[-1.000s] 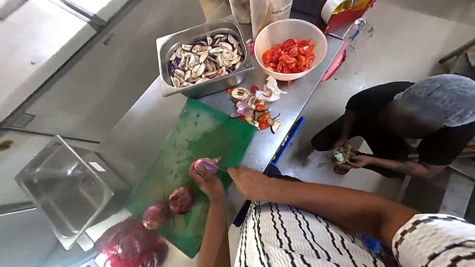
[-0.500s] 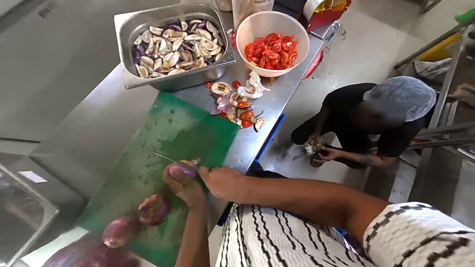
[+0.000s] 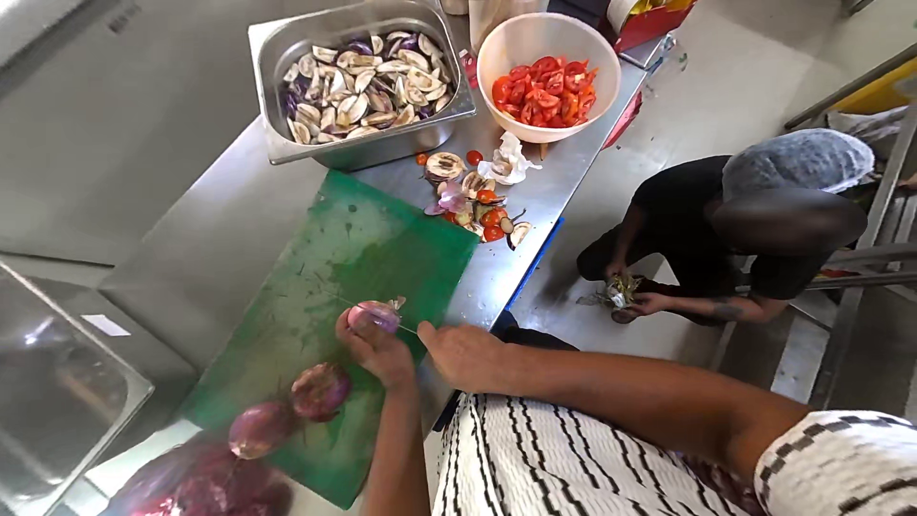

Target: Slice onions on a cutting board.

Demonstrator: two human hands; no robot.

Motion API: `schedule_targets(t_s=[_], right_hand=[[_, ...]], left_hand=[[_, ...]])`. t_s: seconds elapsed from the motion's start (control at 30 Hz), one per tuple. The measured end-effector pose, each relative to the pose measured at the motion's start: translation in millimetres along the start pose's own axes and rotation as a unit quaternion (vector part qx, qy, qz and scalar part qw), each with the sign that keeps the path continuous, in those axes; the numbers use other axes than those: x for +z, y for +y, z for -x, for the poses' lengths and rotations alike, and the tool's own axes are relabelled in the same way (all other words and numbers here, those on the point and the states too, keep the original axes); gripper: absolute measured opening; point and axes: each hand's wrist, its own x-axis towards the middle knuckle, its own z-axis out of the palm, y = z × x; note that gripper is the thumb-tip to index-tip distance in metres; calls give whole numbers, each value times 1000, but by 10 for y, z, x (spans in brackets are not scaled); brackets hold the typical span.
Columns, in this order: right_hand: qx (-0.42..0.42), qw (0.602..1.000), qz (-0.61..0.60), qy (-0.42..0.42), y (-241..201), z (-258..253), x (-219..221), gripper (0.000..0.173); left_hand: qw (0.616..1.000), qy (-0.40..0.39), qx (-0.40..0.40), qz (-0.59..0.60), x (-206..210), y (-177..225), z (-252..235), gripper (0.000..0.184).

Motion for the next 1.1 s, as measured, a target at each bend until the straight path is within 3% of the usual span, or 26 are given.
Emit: schedule_targets(t_s=[0.27, 0.5, 0.7, 0.93, 1.1], right_hand=[[4, 1000, -8, -12, -146, -90, -90, 38], [14, 1000, 2, 1, -85, -58, -68, 27], [9, 1000, -7, -22, -38, -24, -80, 28], [17, 1000, -19, -1, -160, -146, -151, 27], [23, 999, -44, -13, -51, 30, -48, 32]], left_hand=[[1000, -1, -21, -11, -22, 56, 18, 49], [999, -18, 29, 2, 3, -21, -3, 50], [999, -24, 40, 26, -10, -9, -13, 47], [999, -34, 10, 21, -34, 15, -5, 50], [996, -64, 65, 20, -93, -33, -14, 50]])
